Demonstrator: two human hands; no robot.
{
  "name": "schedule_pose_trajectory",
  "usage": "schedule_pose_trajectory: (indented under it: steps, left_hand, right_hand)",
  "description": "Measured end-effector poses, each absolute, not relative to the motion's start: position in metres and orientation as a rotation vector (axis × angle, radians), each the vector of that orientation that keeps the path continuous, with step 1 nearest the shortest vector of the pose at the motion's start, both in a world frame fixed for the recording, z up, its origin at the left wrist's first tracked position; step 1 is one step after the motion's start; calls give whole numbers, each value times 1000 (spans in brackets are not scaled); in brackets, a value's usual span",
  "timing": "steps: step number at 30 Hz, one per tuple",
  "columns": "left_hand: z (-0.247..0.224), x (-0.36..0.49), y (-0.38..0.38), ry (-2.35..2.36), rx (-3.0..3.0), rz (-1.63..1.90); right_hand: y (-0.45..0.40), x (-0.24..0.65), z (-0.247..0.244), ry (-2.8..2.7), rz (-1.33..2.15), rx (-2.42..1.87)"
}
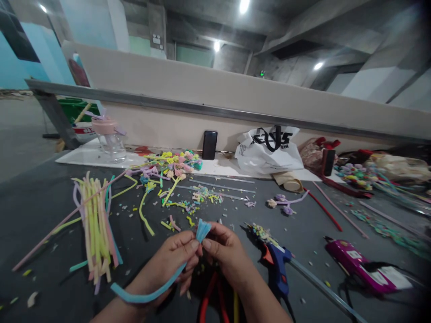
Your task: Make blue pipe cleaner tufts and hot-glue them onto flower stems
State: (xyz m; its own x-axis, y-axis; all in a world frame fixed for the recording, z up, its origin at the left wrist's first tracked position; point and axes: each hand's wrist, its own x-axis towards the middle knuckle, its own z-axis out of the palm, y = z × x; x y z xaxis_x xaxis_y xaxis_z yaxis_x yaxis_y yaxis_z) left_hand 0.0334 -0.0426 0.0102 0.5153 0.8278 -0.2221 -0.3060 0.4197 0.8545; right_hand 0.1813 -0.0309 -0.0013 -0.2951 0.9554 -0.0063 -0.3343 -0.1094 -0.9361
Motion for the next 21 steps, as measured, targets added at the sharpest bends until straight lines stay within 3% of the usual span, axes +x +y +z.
schedule_pose_trajectory:
  steps: [21]
  left_hand:
    - [-17, 35, -37, 992, 1197, 842]
  right_hand:
    - [-30, 175, 6, -1101, 1420, -1220]
